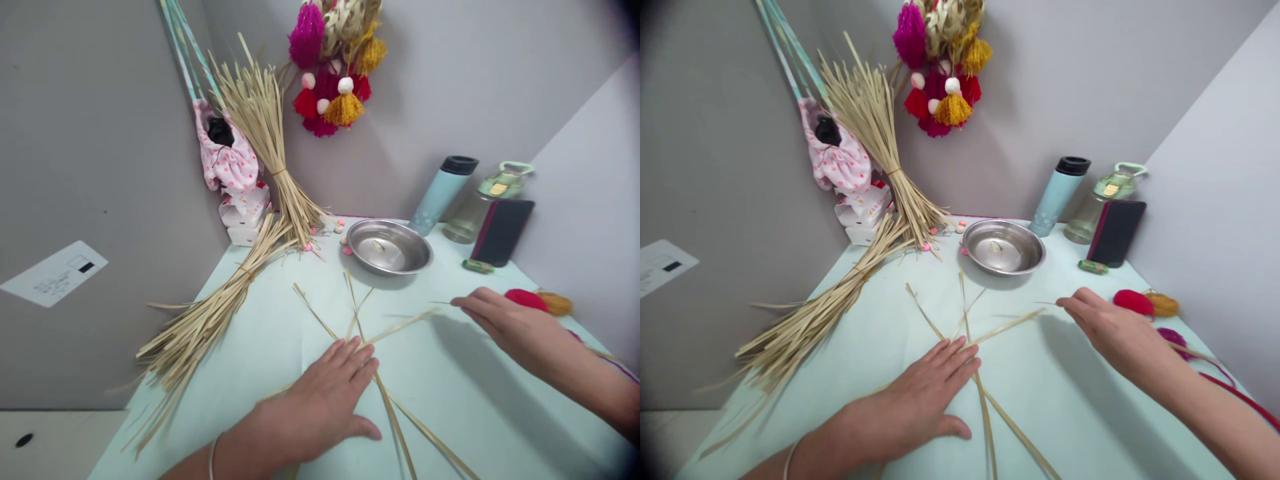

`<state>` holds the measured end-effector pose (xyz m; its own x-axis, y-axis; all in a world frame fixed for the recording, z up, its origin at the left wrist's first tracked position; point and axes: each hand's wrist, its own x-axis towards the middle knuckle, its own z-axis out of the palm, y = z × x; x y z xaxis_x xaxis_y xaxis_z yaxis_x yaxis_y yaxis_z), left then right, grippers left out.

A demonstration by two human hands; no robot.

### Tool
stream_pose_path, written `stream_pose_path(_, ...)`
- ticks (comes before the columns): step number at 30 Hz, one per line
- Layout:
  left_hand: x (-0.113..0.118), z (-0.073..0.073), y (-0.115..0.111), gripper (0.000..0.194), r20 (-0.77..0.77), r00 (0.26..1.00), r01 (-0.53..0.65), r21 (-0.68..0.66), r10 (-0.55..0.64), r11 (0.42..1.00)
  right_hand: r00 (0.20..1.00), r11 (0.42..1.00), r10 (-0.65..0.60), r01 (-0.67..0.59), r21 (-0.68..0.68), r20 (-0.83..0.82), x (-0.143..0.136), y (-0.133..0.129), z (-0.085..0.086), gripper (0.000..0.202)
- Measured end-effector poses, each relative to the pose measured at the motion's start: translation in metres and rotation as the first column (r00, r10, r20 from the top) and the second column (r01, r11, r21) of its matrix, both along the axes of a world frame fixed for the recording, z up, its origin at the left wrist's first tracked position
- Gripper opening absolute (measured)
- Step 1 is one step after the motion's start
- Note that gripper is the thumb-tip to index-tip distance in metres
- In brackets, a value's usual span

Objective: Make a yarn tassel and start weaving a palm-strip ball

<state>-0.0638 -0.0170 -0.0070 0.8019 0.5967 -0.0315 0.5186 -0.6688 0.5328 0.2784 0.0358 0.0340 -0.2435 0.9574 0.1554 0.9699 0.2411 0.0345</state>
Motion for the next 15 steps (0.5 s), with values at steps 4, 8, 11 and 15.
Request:
stream_pose_path(4,0.000,0.002,-0.001,0.083,0.005,1.000,-0.003,-0.005,0.003,1.000,0.993,0.992,-0.095,0.100,-0.078,0.065,-0.003,0.006,0.026,0.029)
stream_pose_path(8,0.000,0.003,-0.001,0.082,0.011,1.000,-0.004,-0.017,0.004,1.000,0.994,0.984,-0.094,0.102,-0.149,0.059,-0.025,0.019,0.037,0.026)
stream_pose_path(11,0.000,0.004,-0.001,0.082,0.009,1.000,-0.007,-0.019,0.007,1.000,0.998,0.982,-0.031,0.039,-0.187,0.048,-0.049,0.032,0.034,0.027)
stream_pose_path(15,-0.001,0.002,-0.001,0.081,0.010,1.000,0.004,-0.018,-0.004,1.000,0.996,0.965,0.072,-0.055,-0.257,0.056,-0.085,0.047,0.023,0.026)
